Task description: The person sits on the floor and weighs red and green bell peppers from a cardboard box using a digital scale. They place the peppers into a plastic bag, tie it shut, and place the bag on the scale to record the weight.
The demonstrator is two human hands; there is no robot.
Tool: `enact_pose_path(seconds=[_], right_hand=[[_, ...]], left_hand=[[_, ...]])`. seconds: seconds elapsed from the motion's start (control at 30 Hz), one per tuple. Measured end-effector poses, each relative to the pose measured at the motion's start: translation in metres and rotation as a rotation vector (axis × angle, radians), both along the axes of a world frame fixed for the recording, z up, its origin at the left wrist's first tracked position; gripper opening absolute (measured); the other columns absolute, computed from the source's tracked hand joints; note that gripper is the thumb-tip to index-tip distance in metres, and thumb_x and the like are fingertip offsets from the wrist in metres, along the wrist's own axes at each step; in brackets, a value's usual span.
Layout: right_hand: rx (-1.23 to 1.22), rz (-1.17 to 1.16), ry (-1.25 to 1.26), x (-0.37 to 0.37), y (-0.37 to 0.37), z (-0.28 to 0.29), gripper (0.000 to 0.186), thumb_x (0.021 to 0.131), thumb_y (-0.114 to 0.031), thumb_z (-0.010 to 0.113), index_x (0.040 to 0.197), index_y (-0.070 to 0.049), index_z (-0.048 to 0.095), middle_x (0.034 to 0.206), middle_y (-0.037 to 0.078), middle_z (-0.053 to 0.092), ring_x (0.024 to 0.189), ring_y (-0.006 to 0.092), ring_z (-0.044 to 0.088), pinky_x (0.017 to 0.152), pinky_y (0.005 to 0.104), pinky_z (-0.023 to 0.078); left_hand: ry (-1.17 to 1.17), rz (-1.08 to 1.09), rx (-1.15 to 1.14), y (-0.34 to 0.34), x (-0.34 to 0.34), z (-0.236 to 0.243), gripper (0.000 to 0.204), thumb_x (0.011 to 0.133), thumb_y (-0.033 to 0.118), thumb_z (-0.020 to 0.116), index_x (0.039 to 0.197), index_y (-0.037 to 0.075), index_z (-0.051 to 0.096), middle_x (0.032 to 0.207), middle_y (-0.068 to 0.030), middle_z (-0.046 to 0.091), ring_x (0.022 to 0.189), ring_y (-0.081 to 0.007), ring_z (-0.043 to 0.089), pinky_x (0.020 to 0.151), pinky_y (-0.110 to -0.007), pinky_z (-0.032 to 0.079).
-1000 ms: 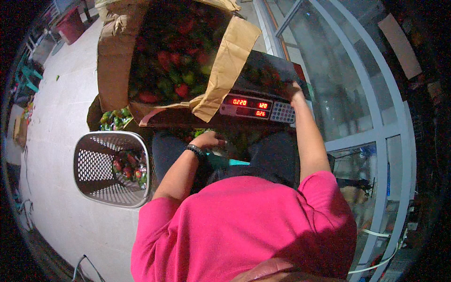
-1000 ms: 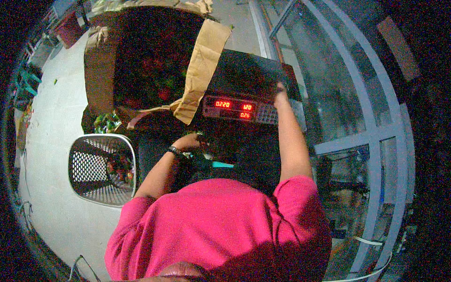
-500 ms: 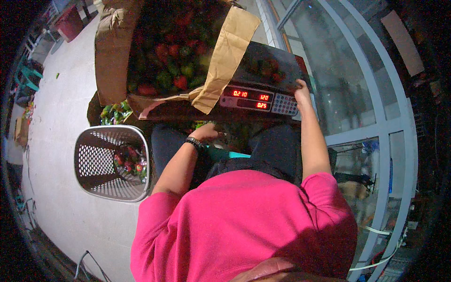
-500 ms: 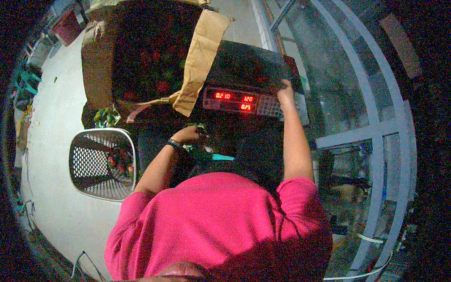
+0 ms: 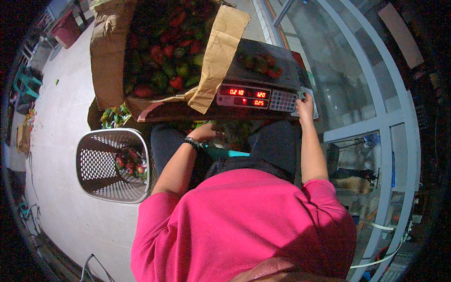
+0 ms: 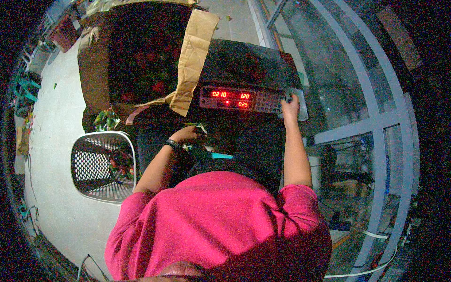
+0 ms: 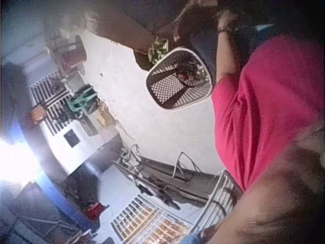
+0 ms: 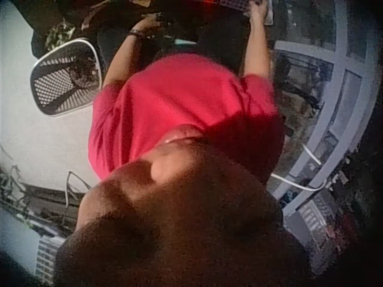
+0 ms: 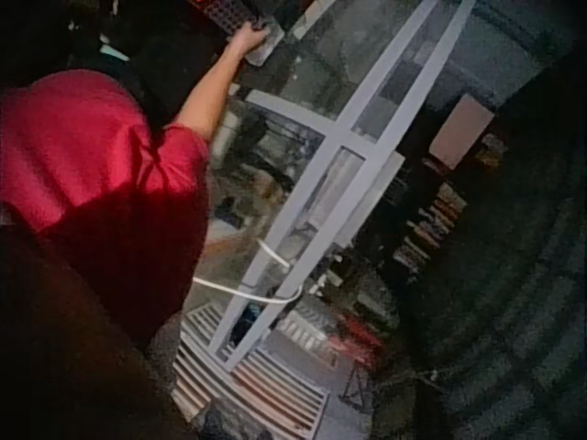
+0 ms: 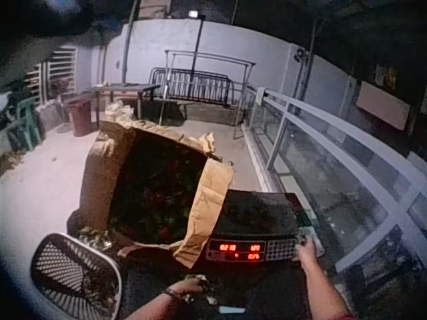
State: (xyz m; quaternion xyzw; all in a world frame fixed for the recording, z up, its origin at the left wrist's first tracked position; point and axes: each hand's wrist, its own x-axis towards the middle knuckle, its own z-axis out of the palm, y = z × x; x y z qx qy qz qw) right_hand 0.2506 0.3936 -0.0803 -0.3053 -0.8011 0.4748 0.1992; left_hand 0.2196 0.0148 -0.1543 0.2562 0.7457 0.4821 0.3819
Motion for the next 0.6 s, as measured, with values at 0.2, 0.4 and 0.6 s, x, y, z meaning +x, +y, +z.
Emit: enact_pose_path(seconds=[0.2, 0.4, 0.6], right_hand=[[0.399, 0.107, 0.035, -0.027, -0.025, 0.025, 0.053, 0.062, -0.006, 0.060, 0.112, -0.004, 0.042, 0.096, 0.016, 0.052, 0.094, 0.0315, 0.049, 0.083, 0.0363, 0.038], [0.742, 0.235, 0.107, -0.080, -0.009, 0.011, 0.053, 0.060, -0.014, 0.067, 0.110, -0.007, 0.047, 0.104, 0.016, 0.052, 0.096, 0.0291, 0.050, 0.080, 0.0339, 0.041], [0.482, 0.281, -0.353, -0.154, -0.047, 0.055, 0.054, 0.066, -0.044, 0.061, 0.114, -0.020, 0.049, 0.108, 0.010, 0.055, 0.102, 0.0263, 0.050, 0.085, 0.0334, 0.036]], left_hand=[[-0.060, 0.034, 0.071, 0.000, -0.003, -0.029, 0.034, 0.071, 0.020, 0.060, 0.101, 0.005, 0.054, 0.091, -0.0074, 0.060, 0.080, -0.0181, 0.055, 0.070, -0.030, 0.043], [-0.024, -0.034, -0.022, 0.003, -0.002, 0.006, 0.034, 0.072, 0.023, 0.059, 0.101, 0.005, 0.054, 0.091, -0.0081, 0.060, 0.080, -0.0191, 0.055, 0.070, -0.030, 0.043], [-0.001, 0.050, -0.065, -0.005, -0.006, -0.040, 0.023, 0.072, 0.016, 0.059, 0.093, 0.008, 0.059, 0.084, -0.0051, 0.062, 0.077, -0.0171, 0.057, 0.068, -0.030, 0.044]])
